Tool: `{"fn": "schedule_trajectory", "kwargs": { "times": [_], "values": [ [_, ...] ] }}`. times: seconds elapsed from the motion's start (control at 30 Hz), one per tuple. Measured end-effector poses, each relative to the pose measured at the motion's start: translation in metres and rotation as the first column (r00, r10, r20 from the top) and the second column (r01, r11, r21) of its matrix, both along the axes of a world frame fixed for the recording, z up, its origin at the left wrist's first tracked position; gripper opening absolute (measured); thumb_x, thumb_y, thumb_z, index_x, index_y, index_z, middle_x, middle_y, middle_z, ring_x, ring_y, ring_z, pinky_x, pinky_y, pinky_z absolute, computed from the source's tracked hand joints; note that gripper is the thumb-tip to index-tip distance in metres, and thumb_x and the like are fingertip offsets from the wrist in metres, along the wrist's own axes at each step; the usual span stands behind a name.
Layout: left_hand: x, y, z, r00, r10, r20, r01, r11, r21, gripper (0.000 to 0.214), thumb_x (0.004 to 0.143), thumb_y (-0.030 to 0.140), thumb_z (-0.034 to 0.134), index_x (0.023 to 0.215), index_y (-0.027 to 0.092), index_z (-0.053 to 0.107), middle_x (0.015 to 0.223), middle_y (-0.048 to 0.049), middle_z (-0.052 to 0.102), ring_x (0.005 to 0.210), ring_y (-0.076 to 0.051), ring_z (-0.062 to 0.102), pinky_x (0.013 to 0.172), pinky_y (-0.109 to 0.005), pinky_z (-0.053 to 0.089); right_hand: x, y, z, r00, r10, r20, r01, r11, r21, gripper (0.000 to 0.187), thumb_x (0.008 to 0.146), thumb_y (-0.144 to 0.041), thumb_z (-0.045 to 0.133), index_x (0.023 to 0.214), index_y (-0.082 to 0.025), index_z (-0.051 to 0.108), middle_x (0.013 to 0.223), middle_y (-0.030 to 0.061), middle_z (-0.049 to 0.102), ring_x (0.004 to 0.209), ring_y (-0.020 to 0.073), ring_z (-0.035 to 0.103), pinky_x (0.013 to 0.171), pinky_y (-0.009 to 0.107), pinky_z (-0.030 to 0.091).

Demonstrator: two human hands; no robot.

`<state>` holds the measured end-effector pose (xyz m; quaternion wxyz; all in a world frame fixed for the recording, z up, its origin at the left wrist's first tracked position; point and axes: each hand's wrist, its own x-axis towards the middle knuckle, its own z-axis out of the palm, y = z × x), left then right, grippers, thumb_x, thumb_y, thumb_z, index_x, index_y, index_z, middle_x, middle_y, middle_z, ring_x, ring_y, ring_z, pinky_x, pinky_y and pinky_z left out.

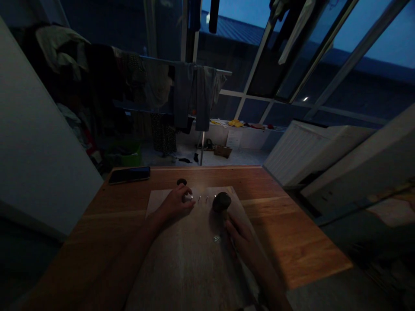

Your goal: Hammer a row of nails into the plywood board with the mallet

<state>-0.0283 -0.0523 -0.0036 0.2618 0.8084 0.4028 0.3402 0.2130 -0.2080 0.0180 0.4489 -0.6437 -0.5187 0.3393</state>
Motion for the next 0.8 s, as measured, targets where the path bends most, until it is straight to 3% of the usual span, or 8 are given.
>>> {"fn": "schedule_trajectory", "kwargs": {
  "times": [0.1, 0.17, 0.3, 0.4, 0.47, 0.63, 0.8],
  "values": [
    [0.008, -0.011, 0.017, 0.999, -0.026, -0.036, 0.028, 0.997, 0.066, 0.018, 0.083, 0.033, 0.070, 0.092, 0.018, 0.064, 0.095, -0.0033, 0.061, 0.071, -0.014, 0.057, 0.066, -0.027, 0.045, 0.012, -0.010, -0.008, 0.998, -0.055, 0.013, 0.056, 0.996, -0.065, 0.064, 0.086, -0.069, 0.058, 0.124, -0.021, 0.076, 0.106, 0.0122, 0.079, 0.102, 0.0352, 0.072, 0.090, 0.050, 0.056],
    [0.020, -0.024, 0.033, 0.987, -0.116, -0.111, 0.128, 0.987, 0.099, 0.012, 0.086, 0.030, 0.066, 0.086, 0.019, 0.063, 0.090, -0.0026, 0.062, 0.075, -0.015, 0.059, 0.067, -0.028, 0.044, 0.013, -0.012, -0.012, 0.998, -0.065, 0.018, 0.066, 0.993, -0.099, 0.066, 0.087, -0.070, 0.056, 0.125, -0.020, 0.075, 0.097, 0.0113, 0.080, 0.093, 0.0348, 0.074, 0.082, 0.048, 0.059],
    [0.048, -0.061, 0.057, 0.860, -0.366, -0.355, 0.403, 0.914, 0.035, 0.012, 0.085, 0.031, 0.068, 0.084, 0.020, 0.065, 0.092, -0.0026, 0.068, 0.079, -0.018, 0.064, 0.068, -0.028, 0.045, 0.009, -0.012, -0.017, 0.998, -0.055, 0.028, 0.055, 0.998, -0.019, 0.061, 0.088, -0.067, 0.058, 0.124, -0.021, 0.076, 0.118, 0.0135, 0.077, 0.110, 0.0348, 0.070, 0.096, 0.048, 0.055],
    [0.065, -0.082, 0.057, 0.773, -0.418, -0.477, 0.475, 0.880, -0.002, 0.016, 0.082, 0.030, 0.070, 0.091, 0.019, 0.066, 0.103, -0.0077, 0.071, 0.086, -0.023, 0.068, 0.069, -0.031, 0.049, 0.007, -0.012, -0.019, 1.000, -0.021, 0.007, 0.021, 1.000, -0.005, 0.060, 0.091, -0.065, 0.055, 0.127, -0.021, 0.074, 0.127, 0.0130, 0.075, 0.119, 0.0341, 0.067, 0.105, 0.050, 0.049],
    [0.070, -0.088, 0.051, 0.761, -0.409, -0.503, 0.467, 0.884, -0.013, 0.015, 0.081, 0.026, 0.068, 0.093, 0.018, 0.067, 0.104, -0.0097, 0.072, 0.087, -0.025, 0.069, 0.068, -0.032, 0.051, 0.007, -0.012, -0.020, 1.000, -0.028, 0.008, 0.028, 1.000, -0.002, 0.061, 0.092, -0.065, 0.054, 0.130, -0.020, 0.072, 0.132, 0.0133, 0.072, 0.124, 0.0345, 0.065, 0.109, 0.051, 0.046],
    [0.071, -0.085, 0.039, 0.763, -0.452, -0.462, 0.466, 0.880, -0.091, 0.005, 0.078, 0.016, 0.063, 0.080, 0.019, 0.066, 0.095, -0.0073, 0.073, 0.082, -0.023, 0.069, 0.065, -0.030, 0.051, 0.008, -0.013, -0.019, 0.999, -0.032, 0.023, 0.032, 0.999, -0.004, 0.063, 0.092, -0.065, 0.054, 0.131, -0.019, 0.072, 0.137, 0.0138, 0.069, 0.129, 0.0355, 0.062, 0.111, 0.051, 0.045],
    [0.066, -0.079, 0.043, 0.746, -0.503, -0.437, 0.493, 0.858, -0.146, 0.005, 0.077, 0.014, 0.063, 0.078, 0.019, 0.063, 0.095, -0.0055, 0.072, 0.083, -0.022, 0.069, 0.066, -0.029, 0.049, 0.008, -0.013, -0.016, 0.998, -0.040, 0.042, 0.040, 0.999, -0.013, 0.064, 0.091, -0.065, 0.054, 0.129, -0.018, 0.073, 0.135, 0.0146, 0.071, 0.125, 0.0349, 0.064, 0.107, 0.049, 0.049]
  ]
}}
